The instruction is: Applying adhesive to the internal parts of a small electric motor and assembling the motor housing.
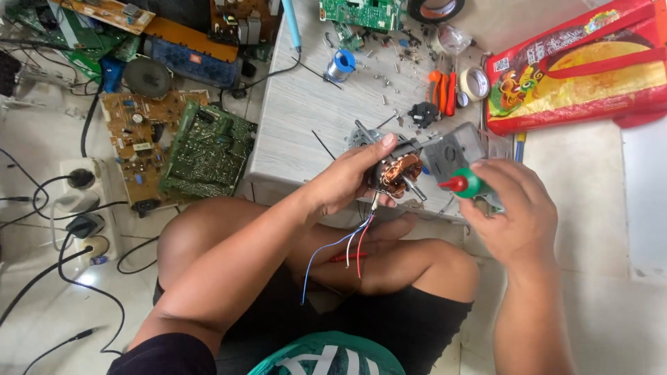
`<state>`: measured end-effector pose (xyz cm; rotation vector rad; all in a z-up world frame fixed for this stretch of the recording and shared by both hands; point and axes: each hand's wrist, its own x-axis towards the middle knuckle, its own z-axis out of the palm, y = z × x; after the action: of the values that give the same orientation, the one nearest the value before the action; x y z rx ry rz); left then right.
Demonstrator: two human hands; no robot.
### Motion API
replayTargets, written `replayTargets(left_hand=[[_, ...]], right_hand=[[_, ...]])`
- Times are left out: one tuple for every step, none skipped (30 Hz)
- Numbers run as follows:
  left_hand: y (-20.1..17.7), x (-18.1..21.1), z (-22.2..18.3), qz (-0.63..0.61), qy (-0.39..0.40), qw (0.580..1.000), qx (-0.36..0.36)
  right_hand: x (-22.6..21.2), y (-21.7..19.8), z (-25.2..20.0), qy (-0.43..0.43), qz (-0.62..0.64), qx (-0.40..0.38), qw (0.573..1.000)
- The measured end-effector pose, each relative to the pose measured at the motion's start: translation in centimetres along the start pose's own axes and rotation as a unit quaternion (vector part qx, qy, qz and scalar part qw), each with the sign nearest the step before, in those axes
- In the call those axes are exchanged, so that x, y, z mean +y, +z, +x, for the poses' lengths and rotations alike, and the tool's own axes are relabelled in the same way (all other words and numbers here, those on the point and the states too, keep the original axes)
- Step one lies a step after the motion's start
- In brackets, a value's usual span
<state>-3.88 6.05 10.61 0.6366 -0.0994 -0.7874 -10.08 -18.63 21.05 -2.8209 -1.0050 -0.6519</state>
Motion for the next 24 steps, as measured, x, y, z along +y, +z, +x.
replayTargets(left_hand=[[0.1,0.0,0.0,0.0,-0.001,1.0,-0.002],[0.2,0.1,-0.1,0.008,-0.005,1.0,0.01],[0.3,0.1,-0.1,0.016,-0.009,1.0,0.022],[0.3,0.0,-0.1,0.016,-0.011,1.0,0.021],[0.3,0.1,-0.2,0.025,-0.006,1.0,0.015],[0.2,0.1,-0.2,0.033,-0.002,0.999,0.009],[0.3,0.3,-0.3,0.032,-0.001,0.999,0.01],[0.3,0.5,-0.5,0.052,-0.001,0.999,0.003],[0.3,0.6,-0.6,0.072,-0.002,0.997,-0.003],[0.3,0.6,-0.6,0.07,-0.002,0.998,-0.001],[0.3,0.6,-0.6,0.066,-0.006,0.998,0.007],[0.4,0.6,-0.6,0.063,-0.011,0.998,0.015],[0.4,0.8,-0.6,0.062,-0.011,0.998,0.015],[0.4,0.9,-0.7,0.064,-0.015,0.998,0.018],[0.4,1.1,-0.7,0.066,-0.019,0.997,0.021],[0.5,1.2,-0.8,0.065,-0.02,0.997,0.021],[0.5,1.3,-0.9,0.068,-0.017,0.997,0.016],[0.5,1.4,-1.1,0.071,-0.015,0.997,0.01],[0.3,1.3,-1.0,0.07,-0.014,0.997,0.011],[0.2,1.3,-0.9,0.067,-0.004,0.998,-0.002],[0.1,1.2,-0.8,0.064,0.007,0.998,-0.016],[0.1,1.3,-0.9,0.063,0.006,0.998,-0.015],[0.1,1.4,-0.9,0.063,0.0,0.998,-0.01],[0.1,1.5,-0.9,0.062,-0.006,0.998,-0.005]], right_hand=[[-0.2,-0.2,0.1,0.001,-0.001,-0.001,1.0],[-0.5,-0.3,0.3,-0.01,-0.007,-0.005,1.0],[-0.7,-0.4,0.5,-0.022,-0.013,-0.009,1.0],[-0.8,-0.5,0.3,-0.02,-0.015,-0.01,1.0],[-0.8,-0.5,0.4,-0.02,-0.012,-0.01,1.0],[-0.8,-0.4,0.4,-0.02,-0.009,-0.011,1.0],[-0.7,-0.4,0.5,-0.021,-0.008,-0.012,1.0],[-0.7,-0.4,0.6,-0.028,-0.025,-0.012,0.999],[-0.7,-0.3,0.6,-0.034,-0.04,-0.014,0.999],[-0.7,-0.2,0.8,-0.035,-0.039,-0.016,0.999],[-0.7,-0.1,0.9,-0.033,-0.038,-0.02,0.999],[-0.8,-0.1,0.9,-0.031,-0.038,-0.024,0.999],[-0.8,0.0,1.1,-0.031,-0.037,-0.025,0.999],[-0.8,0.0,1.2,-0.038,-0.045,-0.027,0.998],[-0.8,0.0,1.4,-0.046,-0.053,-0.03,0.997],[-0.7,0.1,1.4,-0.046,-0.053,-0.031,0.997],[-0.6,0.3,1.4,-0.046,-0.051,-0.029,0.997],[-0.5,0.4,1.4,-0.046,-0.05,-0.027,0.997],[-0.6,0.4,1.5,-0.047,-0.049,-0.028,0.997],[-0.7,0.4,1.7,-0.048,-0.048,-0.031,0.997],[-0.8,0.4,1.8,-0.049,-0.046,-0.035,0.997],[-0.9,0.4,1.9,-0.049,-0.046,-0.036,0.997],[-1.0,0.3,2.0,-0.051,-0.045,-0.036,0.997],[-1.1,0.3,2.1,-0.053,-0.045,-0.036,0.997]])
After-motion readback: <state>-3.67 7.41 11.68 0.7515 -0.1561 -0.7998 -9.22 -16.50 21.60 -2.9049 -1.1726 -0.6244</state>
